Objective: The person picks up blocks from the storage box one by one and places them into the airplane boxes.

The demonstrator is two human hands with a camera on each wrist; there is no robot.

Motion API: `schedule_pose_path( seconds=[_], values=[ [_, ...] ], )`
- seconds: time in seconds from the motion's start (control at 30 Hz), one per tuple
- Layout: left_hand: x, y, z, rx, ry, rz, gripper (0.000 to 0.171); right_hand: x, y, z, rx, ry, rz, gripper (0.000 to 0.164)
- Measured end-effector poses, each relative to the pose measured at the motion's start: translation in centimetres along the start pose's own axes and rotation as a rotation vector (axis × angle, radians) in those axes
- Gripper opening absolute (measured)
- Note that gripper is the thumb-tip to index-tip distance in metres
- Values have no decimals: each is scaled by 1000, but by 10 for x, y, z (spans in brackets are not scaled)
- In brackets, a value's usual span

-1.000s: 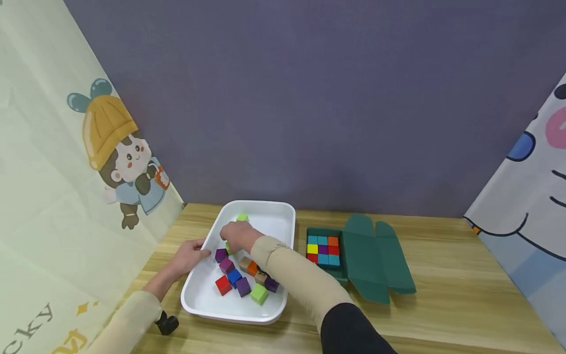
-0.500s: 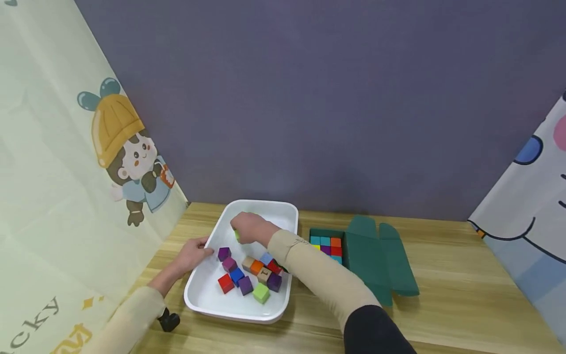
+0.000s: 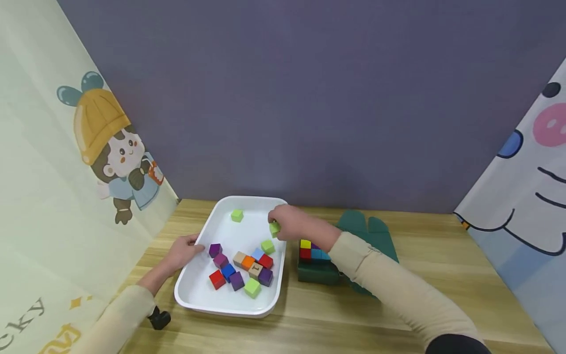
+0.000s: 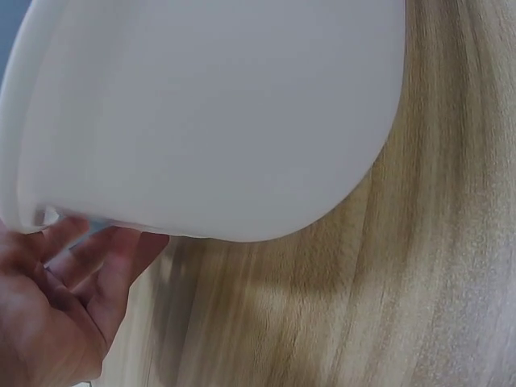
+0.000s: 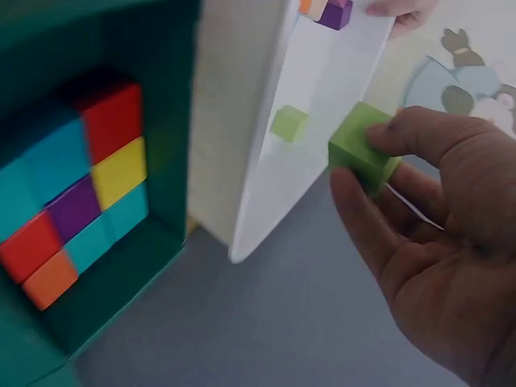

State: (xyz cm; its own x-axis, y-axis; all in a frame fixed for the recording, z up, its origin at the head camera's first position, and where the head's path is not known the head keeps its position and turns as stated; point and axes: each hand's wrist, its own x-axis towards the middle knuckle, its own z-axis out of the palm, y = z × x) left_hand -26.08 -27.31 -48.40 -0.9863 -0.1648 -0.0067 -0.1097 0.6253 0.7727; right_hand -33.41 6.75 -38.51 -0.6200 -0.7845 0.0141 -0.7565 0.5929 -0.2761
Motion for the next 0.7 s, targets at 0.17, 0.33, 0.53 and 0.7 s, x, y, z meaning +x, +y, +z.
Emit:
schedule_pose_path(
  seconds=[0.17, 0.33, 0.53, 0.7],
  values=[
    [1, -2, -3, -3, -19, -8, 49, -42, 14, -4, 55, -8, 11, 24],
    [-2, 1, -10, 6, -20, -14, 51, -67, 26, 5, 39, -45, -5, 20],
    [-3, 4, -8, -14, -42, -40, 51, -77, 29, 17, 56, -113, 67, 26],
    [-2, 3, -2, -8, -39, -41, 50, -80, 29, 26, 46, -131, 93, 28]
  ],
)
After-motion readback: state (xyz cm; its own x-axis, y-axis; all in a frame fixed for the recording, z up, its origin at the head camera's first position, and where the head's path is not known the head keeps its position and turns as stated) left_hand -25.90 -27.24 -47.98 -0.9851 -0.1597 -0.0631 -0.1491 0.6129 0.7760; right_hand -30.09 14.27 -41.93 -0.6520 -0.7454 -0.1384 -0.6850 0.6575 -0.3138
